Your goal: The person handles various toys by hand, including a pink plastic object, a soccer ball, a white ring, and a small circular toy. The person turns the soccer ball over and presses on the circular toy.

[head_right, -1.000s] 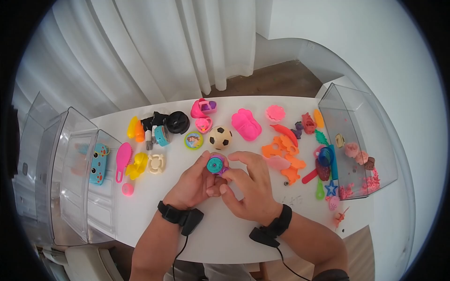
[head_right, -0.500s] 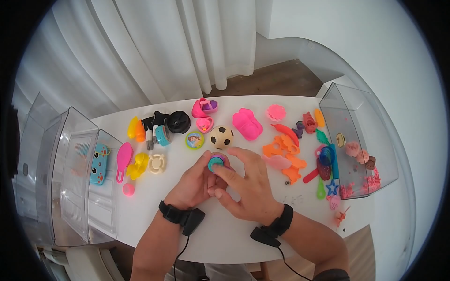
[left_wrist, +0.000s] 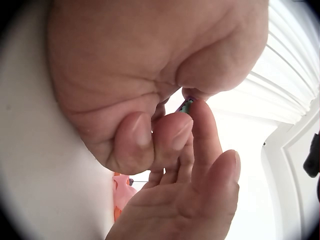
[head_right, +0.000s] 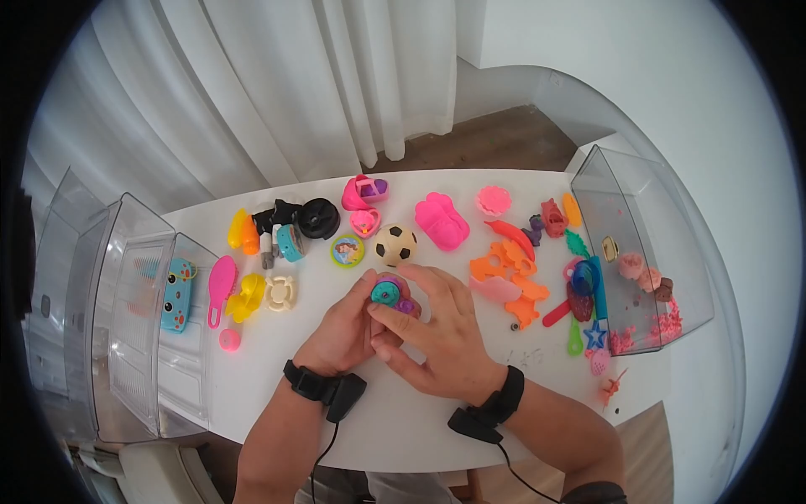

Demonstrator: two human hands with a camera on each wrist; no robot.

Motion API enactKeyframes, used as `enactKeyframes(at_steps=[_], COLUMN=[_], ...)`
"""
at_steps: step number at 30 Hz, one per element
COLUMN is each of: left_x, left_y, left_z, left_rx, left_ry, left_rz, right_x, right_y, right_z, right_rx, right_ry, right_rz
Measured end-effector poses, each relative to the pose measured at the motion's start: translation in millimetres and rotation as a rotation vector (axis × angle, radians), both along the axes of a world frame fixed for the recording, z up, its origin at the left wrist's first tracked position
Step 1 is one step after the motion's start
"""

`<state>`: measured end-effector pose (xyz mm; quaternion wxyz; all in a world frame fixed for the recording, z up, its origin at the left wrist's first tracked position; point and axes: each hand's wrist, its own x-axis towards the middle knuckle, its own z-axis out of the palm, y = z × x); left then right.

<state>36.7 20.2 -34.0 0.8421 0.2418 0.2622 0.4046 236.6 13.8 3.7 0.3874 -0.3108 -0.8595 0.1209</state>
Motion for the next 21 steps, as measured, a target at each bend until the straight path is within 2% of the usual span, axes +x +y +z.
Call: enactKeyframes(at_steps=[10, 21], left_x=[1.3, 1.7], left_y=[-0.7, 0.5], left_z=[3.9, -2.0], left_rx=[-0.005, -0.039], left_ry=[0.027, -0.110], left_rz=[0.031, 0.047], right_x=[0.1, 0.0], right_y=[2.6, -0.3], right_z=[-1.0, -1.7], right_rx=[0.011, -0.027], right_ry=[0.009, -0.033], right_rz=[0.019, -0.023])
